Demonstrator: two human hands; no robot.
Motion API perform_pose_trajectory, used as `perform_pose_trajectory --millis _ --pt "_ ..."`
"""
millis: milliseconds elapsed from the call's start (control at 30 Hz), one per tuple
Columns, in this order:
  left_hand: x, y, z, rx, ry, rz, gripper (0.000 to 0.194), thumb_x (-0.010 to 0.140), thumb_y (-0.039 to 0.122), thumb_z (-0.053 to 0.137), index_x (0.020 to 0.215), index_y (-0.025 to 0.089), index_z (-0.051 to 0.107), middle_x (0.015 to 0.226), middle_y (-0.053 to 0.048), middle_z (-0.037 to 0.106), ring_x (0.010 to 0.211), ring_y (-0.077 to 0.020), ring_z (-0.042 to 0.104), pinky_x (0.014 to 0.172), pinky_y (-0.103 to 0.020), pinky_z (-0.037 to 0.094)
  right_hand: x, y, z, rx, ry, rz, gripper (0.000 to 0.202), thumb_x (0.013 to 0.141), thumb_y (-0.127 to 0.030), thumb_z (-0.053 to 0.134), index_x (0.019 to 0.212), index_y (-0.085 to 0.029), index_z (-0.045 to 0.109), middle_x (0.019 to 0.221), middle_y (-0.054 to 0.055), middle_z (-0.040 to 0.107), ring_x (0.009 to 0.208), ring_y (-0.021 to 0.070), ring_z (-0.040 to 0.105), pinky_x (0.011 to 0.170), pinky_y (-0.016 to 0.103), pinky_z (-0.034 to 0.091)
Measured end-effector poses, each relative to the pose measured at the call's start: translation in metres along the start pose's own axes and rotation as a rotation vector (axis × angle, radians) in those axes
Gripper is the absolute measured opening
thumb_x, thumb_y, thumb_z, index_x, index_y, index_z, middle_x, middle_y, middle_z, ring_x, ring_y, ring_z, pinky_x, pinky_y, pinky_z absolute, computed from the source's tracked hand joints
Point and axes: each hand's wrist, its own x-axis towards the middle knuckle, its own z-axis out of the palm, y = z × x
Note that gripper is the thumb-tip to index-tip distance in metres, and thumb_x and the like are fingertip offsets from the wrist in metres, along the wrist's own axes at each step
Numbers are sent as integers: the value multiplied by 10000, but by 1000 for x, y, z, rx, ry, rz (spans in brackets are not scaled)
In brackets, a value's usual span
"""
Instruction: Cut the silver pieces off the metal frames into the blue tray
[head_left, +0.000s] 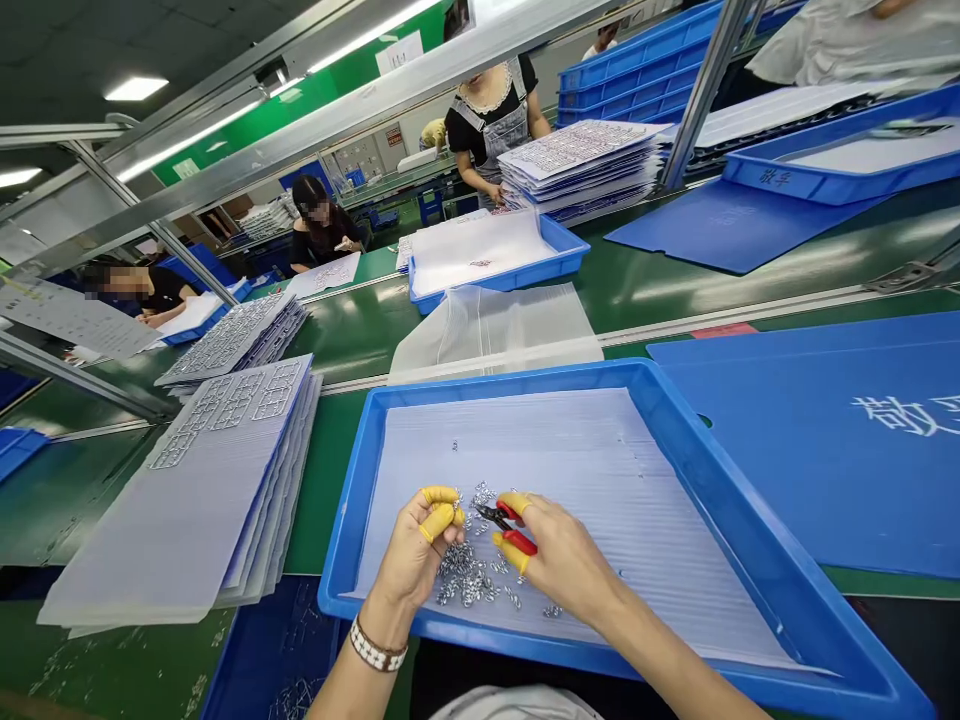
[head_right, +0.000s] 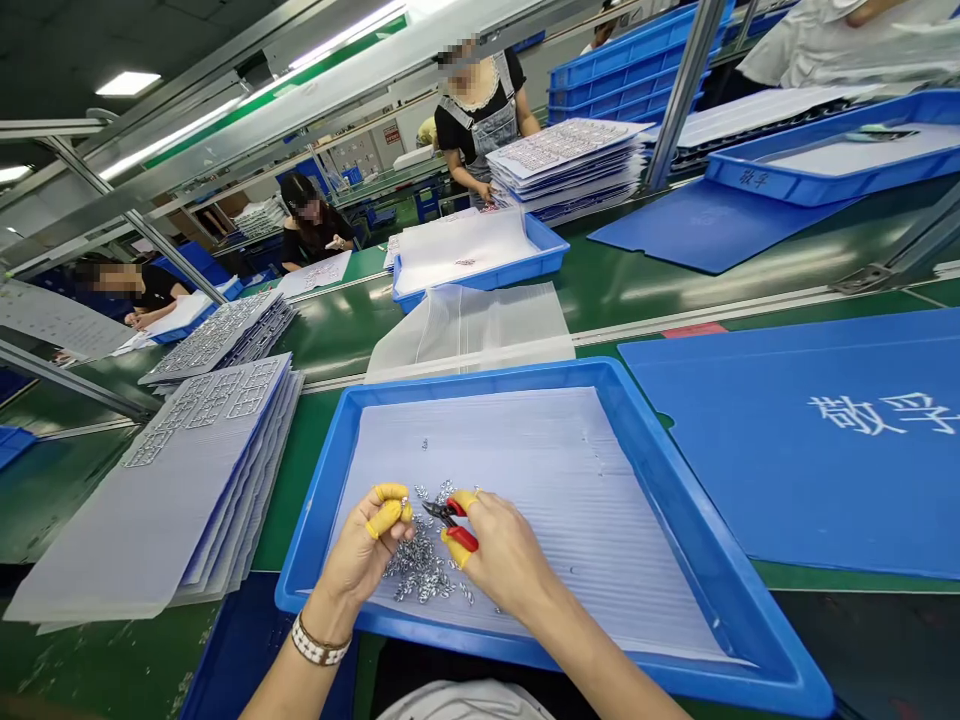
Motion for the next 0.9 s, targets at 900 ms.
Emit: perform_pose_trajectory --millis 900 --pt "2 -10 3 -64 -31 -57 165 733 207 762 832 134 652 692 -5 614 548 -51 464 632 -230 430 13 -4 15 672 15 172 167 782 -323 583 902 -207 586 841 10 657 758 185 613 684 307 485"
